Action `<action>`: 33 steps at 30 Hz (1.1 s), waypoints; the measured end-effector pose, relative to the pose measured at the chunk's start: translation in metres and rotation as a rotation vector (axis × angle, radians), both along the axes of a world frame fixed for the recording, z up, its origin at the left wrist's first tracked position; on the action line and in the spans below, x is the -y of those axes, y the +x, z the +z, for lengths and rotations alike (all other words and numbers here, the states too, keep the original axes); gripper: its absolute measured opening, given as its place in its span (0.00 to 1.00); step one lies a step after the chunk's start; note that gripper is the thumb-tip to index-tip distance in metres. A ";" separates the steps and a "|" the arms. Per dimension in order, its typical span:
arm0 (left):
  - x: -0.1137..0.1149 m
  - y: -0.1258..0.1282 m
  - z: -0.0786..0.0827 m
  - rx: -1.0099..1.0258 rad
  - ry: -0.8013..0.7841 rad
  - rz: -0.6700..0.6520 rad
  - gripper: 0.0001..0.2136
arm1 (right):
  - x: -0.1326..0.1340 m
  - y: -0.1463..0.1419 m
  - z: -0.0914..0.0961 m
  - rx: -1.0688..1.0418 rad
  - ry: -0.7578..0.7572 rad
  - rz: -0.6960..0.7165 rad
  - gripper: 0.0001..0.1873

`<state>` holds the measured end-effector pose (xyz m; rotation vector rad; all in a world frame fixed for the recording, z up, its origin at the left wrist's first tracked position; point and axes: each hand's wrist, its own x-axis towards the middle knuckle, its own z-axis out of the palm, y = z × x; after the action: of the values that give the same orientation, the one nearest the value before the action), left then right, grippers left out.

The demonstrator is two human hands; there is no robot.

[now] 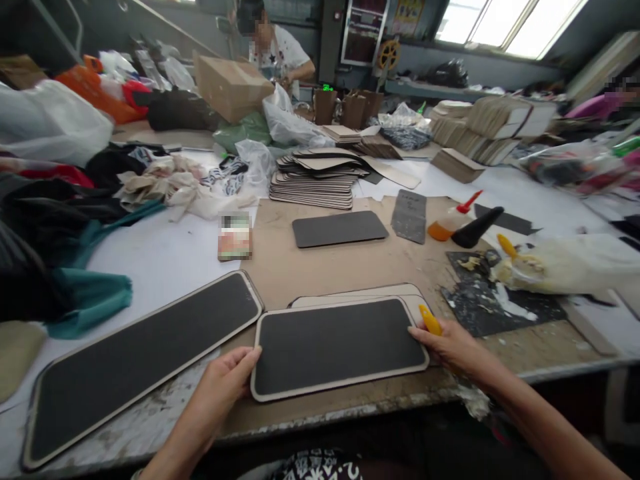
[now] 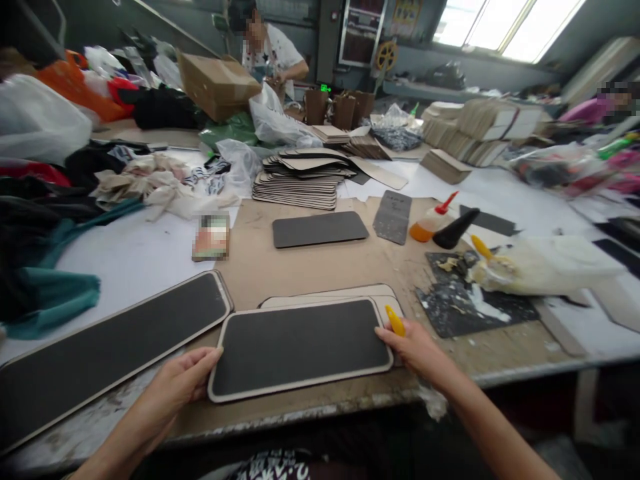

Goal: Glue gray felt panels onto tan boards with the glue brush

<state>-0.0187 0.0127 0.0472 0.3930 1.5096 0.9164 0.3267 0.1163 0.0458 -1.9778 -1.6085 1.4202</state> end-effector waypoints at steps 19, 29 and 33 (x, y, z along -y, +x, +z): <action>0.005 -0.002 -0.020 -0.181 0.140 -0.092 0.23 | 0.002 0.001 -0.002 0.114 0.133 0.076 0.16; 0.003 0.004 -0.017 -0.161 0.154 -0.021 0.21 | 0.000 0.000 -0.004 0.153 0.139 0.104 0.20; 0.002 0.007 -0.018 -0.159 0.148 0.013 0.19 | -0.002 0.001 -0.002 0.162 0.161 0.123 0.20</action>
<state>-0.0118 0.0108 0.0296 0.5756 1.5949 1.0305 0.3272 0.1178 0.0438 -1.9745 -1.8790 1.1535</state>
